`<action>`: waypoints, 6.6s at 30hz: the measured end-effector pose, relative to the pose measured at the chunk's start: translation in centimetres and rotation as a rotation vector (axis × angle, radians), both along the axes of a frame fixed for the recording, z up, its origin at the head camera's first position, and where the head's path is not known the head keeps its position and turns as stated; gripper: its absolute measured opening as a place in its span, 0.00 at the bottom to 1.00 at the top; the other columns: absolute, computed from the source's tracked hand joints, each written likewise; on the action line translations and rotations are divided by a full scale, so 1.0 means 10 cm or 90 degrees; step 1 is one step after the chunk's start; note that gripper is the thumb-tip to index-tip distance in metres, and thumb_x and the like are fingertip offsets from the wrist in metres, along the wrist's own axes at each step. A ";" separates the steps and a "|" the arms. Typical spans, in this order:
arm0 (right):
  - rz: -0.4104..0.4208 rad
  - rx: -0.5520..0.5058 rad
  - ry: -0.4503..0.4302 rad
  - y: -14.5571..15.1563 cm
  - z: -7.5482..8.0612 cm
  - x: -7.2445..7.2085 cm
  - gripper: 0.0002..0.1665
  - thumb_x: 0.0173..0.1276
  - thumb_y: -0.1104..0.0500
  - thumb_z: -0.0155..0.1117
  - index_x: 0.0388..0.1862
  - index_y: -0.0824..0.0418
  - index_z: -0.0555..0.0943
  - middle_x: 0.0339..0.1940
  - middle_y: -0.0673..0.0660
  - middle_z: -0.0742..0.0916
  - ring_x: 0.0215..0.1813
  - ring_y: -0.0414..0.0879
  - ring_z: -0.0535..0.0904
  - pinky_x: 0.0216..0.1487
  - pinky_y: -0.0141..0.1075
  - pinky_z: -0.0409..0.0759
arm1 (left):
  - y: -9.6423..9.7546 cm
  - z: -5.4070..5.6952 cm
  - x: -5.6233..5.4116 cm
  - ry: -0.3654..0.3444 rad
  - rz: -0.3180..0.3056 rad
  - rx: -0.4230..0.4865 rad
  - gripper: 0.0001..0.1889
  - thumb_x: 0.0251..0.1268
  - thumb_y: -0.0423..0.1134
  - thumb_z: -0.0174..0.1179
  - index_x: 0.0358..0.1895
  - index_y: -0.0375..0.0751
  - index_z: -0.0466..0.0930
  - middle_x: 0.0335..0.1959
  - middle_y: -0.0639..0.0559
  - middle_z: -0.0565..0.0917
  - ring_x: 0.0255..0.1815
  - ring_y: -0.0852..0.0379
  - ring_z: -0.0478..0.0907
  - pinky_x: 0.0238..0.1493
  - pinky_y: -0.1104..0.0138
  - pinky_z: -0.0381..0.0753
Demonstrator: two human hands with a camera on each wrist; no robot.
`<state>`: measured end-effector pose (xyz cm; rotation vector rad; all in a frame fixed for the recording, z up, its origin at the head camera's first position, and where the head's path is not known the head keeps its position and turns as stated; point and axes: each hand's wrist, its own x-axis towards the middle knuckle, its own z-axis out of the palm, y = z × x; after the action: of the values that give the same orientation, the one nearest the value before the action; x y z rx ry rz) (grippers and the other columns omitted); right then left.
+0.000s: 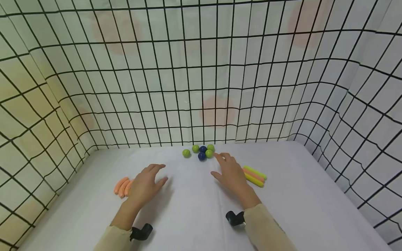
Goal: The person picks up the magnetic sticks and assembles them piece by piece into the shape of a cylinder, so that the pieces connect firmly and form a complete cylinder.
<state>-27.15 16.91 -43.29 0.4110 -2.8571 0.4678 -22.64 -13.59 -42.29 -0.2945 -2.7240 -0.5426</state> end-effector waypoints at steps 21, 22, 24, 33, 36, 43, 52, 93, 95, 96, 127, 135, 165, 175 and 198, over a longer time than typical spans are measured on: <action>-0.027 -0.302 -0.179 -0.21 -0.18 -0.51 0.34 0.69 0.53 0.66 0.72 0.54 0.70 0.57 0.63 0.79 0.49 0.53 0.76 0.48 0.42 0.76 | -0.97 -0.09 0.07 -0.087 0.189 0.258 0.19 0.71 0.41 0.57 0.61 0.36 0.79 0.56 0.36 0.78 0.54 0.41 0.73 0.50 0.53 0.73; -0.033 -0.310 -0.180 -0.23 -0.19 -0.52 0.33 0.69 0.53 0.66 0.72 0.54 0.70 0.56 0.63 0.79 0.50 0.54 0.77 0.50 0.44 0.76 | -1.02 -0.10 0.07 -0.094 0.193 0.268 0.20 0.71 0.41 0.57 0.61 0.36 0.78 0.57 0.35 0.78 0.55 0.40 0.73 0.51 0.52 0.73; -0.041 -0.327 -0.183 -0.26 -0.22 -0.55 0.32 0.69 0.54 0.66 0.71 0.53 0.71 0.56 0.62 0.80 0.52 0.55 0.78 0.54 0.47 0.77 | -1.09 -0.12 0.06 -0.118 0.201 0.291 0.21 0.72 0.42 0.56 0.63 0.35 0.76 0.59 0.34 0.76 0.57 0.39 0.72 0.52 0.51 0.73; -0.075 -0.344 -0.213 -0.43 -0.28 -0.64 0.35 0.68 0.53 0.66 0.74 0.46 0.69 0.53 0.59 0.81 0.55 0.54 0.77 0.55 0.48 0.75 | -1.30 -0.22 0.08 -0.211 0.226 0.333 0.25 0.73 0.43 0.54 0.67 0.33 0.71 0.64 0.33 0.74 0.61 0.36 0.73 0.57 0.49 0.78; -0.086 -0.328 -0.215 -0.46 -0.28 -0.66 0.37 0.68 0.52 0.66 0.75 0.45 0.67 0.50 0.57 0.80 0.51 0.52 0.76 0.50 0.44 0.73 | -1.33 -0.27 0.08 -0.222 0.221 0.345 0.25 0.73 0.43 0.53 0.68 0.34 0.70 0.65 0.33 0.75 0.62 0.37 0.74 0.57 0.49 0.78; -0.089 -0.324 -0.223 -0.47 -0.23 -0.69 0.37 0.68 0.51 0.66 0.75 0.44 0.67 0.45 0.56 0.79 0.45 0.50 0.74 0.45 0.40 0.70 | -1.34 -0.29 0.03 -0.228 0.214 0.337 0.23 0.73 0.42 0.55 0.66 0.35 0.73 0.62 0.34 0.77 0.60 0.39 0.75 0.56 0.51 0.79; -0.099 -0.297 -0.231 -0.49 -0.28 -0.72 0.33 0.70 0.48 0.64 0.73 0.42 0.69 0.48 0.56 0.80 0.46 0.50 0.74 0.45 0.40 0.70 | -1.36 -0.33 0.06 -0.227 0.232 0.322 0.19 0.71 0.41 0.58 0.58 0.33 0.78 0.55 0.34 0.81 0.52 0.42 0.78 0.43 0.65 0.79; -0.102 -0.388 -0.186 -0.39 -0.35 -0.22 0.22 0.61 0.50 0.72 0.54 0.52 0.82 0.51 0.55 0.86 0.48 0.48 0.79 0.50 0.43 0.75 | -1.35 -0.33 0.09 -0.179 0.262 0.327 0.22 0.69 0.42 0.57 0.58 0.29 0.78 0.50 0.33 0.81 0.46 0.43 0.76 0.34 0.69 0.74; -0.104 -0.394 -0.185 -0.37 -0.35 -0.19 0.22 0.61 0.51 0.72 0.54 0.52 0.82 0.51 0.54 0.86 0.47 0.48 0.78 0.48 0.41 0.74 | -1.34 -0.30 0.09 -0.165 0.263 0.334 0.21 0.70 0.41 0.56 0.59 0.29 0.78 0.52 0.33 0.80 0.48 0.42 0.76 0.35 0.70 0.74; -0.102 -0.394 -0.182 -0.36 -0.35 -0.17 0.22 0.62 0.51 0.72 0.55 0.53 0.82 0.51 0.55 0.86 0.46 0.48 0.78 0.48 0.40 0.74 | -1.33 -0.29 0.09 -0.154 0.263 0.335 0.20 0.71 0.40 0.56 0.59 0.30 0.78 0.52 0.33 0.80 0.48 0.42 0.76 0.35 0.70 0.74; -0.105 -0.470 -0.144 -0.10 -0.45 0.04 0.21 0.66 0.50 0.70 0.57 0.50 0.80 0.49 0.54 0.85 0.40 0.45 0.75 0.42 0.35 0.72 | 0.05 -0.03 -0.29 -0.165 0.025 0.495 0.16 0.67 0.45 0.65 0.55 0.46 0.82 0.49 0.46 0.86 0.38 0.48 0.84 0.34 0.70 0.80; -0.101 -0.490 -0.137 -0.13 -0.44 0.08 0.21 0.66 0.52 0.71 0.56 0.51 0.80 0.49 0.55 0.85 0.38 0.45 0.74 0.40 0.33 0.73 | 0.38 -0.14 -0.37 -0.204 -0.017 0.503 0.13 0.67 0.42 0.66 0.51 0.44 0.82 0.49 0.47 0.85 0.26 0.58 0.80 0.25 0.68 0.80; 0.018 -0.448 -0.100 -0.17 -0.49 0.12 0.20 0.63 0.52 0.74 0.53 0.48 0.81 0.49 0.52 0.85 0.36 0.41 0.75 0.38 0.29 0.74 | 0.70 -0.52 -0.32 -0.221 -0.105 0.512 0.10 0.67 0.42 0.66 0.47 0.44 0.81 0.45 0.47 0.85 0.19 0.60 0.74 0.19 0.71 0.73; 0.027 -0.448 -0.093 -0.17 -0.48 0.13 0.19 0.62 0.53 0.75 0.52 0.49 0.82 0.48 0.52 0.86 0.35 0.40 0.76 0.37 0.29 0.74 | 0.70 -0.53 -0.32 -0.230 -0.119 0.505 0.12 0.67 0.43 0.66 0.50 0.44 0.82 0.46 0.46 0.85 0.20 0.60 0.75 0.19 0.69 0.74; 0.025 -0.427 -0.077 -0.16 -0.53 0.11 0.21 0.62 0.57 0.75 0.53 0.49 0.81 0.49 0.53 0.85 0.35 0.40 0.76 0.36 0.29 0.75 | 0.67 -0.51 -0.33 -0.298 -0.152 0.584 0.14 0.70 0.40 0.62 0.54 0.38 0.81 0.42 0.39 0.87 0.31 0.58 0.83 0.31 0.65 0.85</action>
<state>-26.04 15.35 -48.56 0.3137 -2.5810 1.4288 -25.97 -6.88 -47.39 -0.2595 -2.4919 -2.0286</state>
